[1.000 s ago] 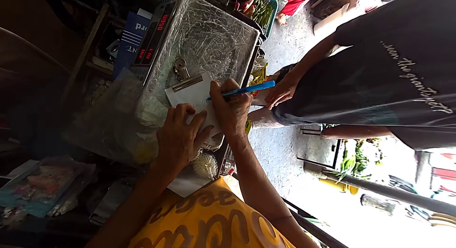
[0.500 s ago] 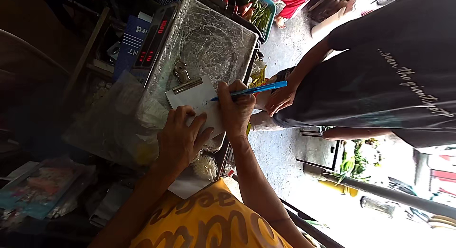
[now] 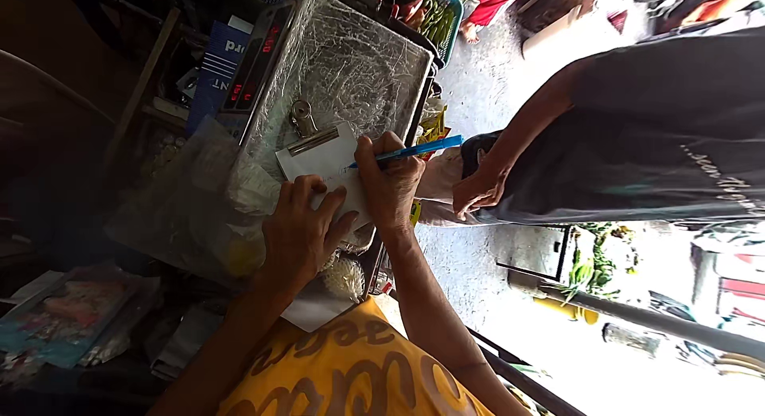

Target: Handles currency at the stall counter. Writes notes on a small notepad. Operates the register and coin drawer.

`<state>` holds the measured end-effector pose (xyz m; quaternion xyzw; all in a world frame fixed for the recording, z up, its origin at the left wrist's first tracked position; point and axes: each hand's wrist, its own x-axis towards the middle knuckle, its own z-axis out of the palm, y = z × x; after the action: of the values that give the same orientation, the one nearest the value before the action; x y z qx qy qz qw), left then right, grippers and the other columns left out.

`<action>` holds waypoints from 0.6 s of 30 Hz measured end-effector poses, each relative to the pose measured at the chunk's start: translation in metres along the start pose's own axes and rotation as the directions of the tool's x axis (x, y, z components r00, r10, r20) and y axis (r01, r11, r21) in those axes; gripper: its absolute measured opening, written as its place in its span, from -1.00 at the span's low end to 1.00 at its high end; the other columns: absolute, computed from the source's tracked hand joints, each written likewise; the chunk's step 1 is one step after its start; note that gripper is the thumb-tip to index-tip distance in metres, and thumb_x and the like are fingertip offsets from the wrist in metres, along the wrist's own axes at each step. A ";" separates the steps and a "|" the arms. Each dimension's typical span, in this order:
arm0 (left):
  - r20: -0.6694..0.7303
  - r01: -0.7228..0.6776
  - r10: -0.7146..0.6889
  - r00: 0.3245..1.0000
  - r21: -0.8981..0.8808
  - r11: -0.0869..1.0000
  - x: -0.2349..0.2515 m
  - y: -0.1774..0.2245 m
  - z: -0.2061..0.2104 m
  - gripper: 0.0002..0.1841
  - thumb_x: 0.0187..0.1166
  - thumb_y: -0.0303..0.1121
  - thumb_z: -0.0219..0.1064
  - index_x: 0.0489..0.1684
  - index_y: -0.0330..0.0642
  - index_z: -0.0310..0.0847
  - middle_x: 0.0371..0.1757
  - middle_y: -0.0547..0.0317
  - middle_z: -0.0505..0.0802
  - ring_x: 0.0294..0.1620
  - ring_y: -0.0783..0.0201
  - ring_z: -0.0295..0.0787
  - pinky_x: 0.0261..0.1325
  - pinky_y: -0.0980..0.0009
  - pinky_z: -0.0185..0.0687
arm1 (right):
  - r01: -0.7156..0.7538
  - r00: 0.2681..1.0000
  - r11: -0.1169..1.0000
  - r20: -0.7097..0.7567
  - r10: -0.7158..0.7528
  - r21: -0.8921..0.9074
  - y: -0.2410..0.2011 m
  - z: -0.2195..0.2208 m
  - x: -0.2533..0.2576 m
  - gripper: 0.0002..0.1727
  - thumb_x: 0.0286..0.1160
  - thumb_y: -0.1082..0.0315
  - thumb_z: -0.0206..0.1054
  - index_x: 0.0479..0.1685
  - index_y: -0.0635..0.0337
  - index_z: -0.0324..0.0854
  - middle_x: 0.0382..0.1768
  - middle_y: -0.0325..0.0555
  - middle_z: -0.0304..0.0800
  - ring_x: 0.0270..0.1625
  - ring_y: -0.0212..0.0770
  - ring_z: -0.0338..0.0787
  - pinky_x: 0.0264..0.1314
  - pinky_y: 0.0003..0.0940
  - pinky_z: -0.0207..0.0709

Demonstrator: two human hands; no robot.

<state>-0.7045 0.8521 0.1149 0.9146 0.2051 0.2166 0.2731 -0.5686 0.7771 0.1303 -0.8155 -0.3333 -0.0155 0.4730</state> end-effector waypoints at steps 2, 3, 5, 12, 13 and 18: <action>0.003 0.001 -0.001 1.000 -0.001 1.000 0.000 0.000 -0.001 -0.57 0.56 0.15 0.34 0.17 0.16 0.86 0.10 0.06 0.70 -0.02 0.10 0.61 -0.29 0.33 0.45 | 0.043 0.999 0.999 -0.007 -0.043 0.013 0.002 0.001 0.001 -0.59 0.67 0.37 0.27 -0.65 0.08 0.31 -0.80 -0.30 0.24 -0.81 -0.48 0.17 -0.78 -0.60 0.00; 0.004 0.001 -0.001 1.000 -0.002 1.000 0.000 0.000 -0.001 -0.58 0.56 0.15 0.34 0.17 0.16 0.87 0.10 0.06 0.70 -0.02 0.10 0.62 -0.30 0.33 0.46 | 0.050 0.999 0.999 -0.008 -0.049 0.014 0.003 0.001 0.001 -0.59 0.66 0.37 0.27 -0.66 0.08 0.31 -0.80 -0.31 0.24 -0.81 -0.48 0.16 -0.78 -0.60 0.00; 0.003 0.003 -0.003 1.000 -0.003 1.000 0.000 0.000 0.000 -0.58 0.55 0.15 0.35 0.16 0.16 0.87 0.09 0.06 0.70 -0.02 0.10 0.62 -0.31 0.34 0.46 | 0.027 1.000 1.000 0.004 -0.027 0.014 0.005 0.000 -0.001 -0.59 0.67 0.36 0.26 -0.64 0.07 0.30 -0.81 -0.30 0.23 -0.83 -0.47 0.15 -0.80 -0.59 -0.01; -0.005 -0.001 0.000 1.000 -0.012 1.000 0.000 0.000 0.000 -0.58 0.56 0.14 0.35 0.16 0.15 0.87 0.08 0.07 0.70 -0.03 0.11 0.61 -0.30 0.34 0.45 | -0.002 1.000 1.000 -0.005 0.002 0.003 0.001 0.000 0.000 -0.60 0.67 0.36 0.26 -0.63 0.06 0.31 -0.81 -0.31 0.23 -0.82 -0.48 0.15 -0.80 -0.59 -0.01; -0.005 0.000 0.000 1.000 -0.011 1.000 0.000 0.000 0.000 -0.58 0.55 0.15 0.35 0.16 0.15 0.87 0.09 0.07 0.70 -0.03 0.11 0.62 -0.31 0.35 0.46 | -0.005 1.000 1.000 0.007 0.005 0.010 0.003 -0.001 -0.001 -0.60 0.68 0.34 0.26 -0.63 0.06 0.31 -0.81 -0.31 0.23 -0.83 -0.47 0.15 -0.81 -0.59 -0.01; 0.004 0.000 0.000 1.000 0.007 1.000 0.000 -0.001 0.000 -0.58 0.56 0.16 0.35 0.18 0.18 0.86 0.11 0.07 0.70 -0.01 0.11 0.62 -0.31 0.34 0.46 | -0.012 0.999 0.994 0.035 0.008 0.112 0.007 -0.003 -0.007 -0.59 0.70 0.31 0.26 -0.63 0.07 0.31 -0.83 -0.27 0.24 -0.87 -0.44 0.17 -0.87 -0.57 0.05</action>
<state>-0.7049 0.8524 0.1144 0.9159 0.2054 0.2141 0.2702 -0.5687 0.7689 0.1240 -0.7893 -0.3378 0.0197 0.5124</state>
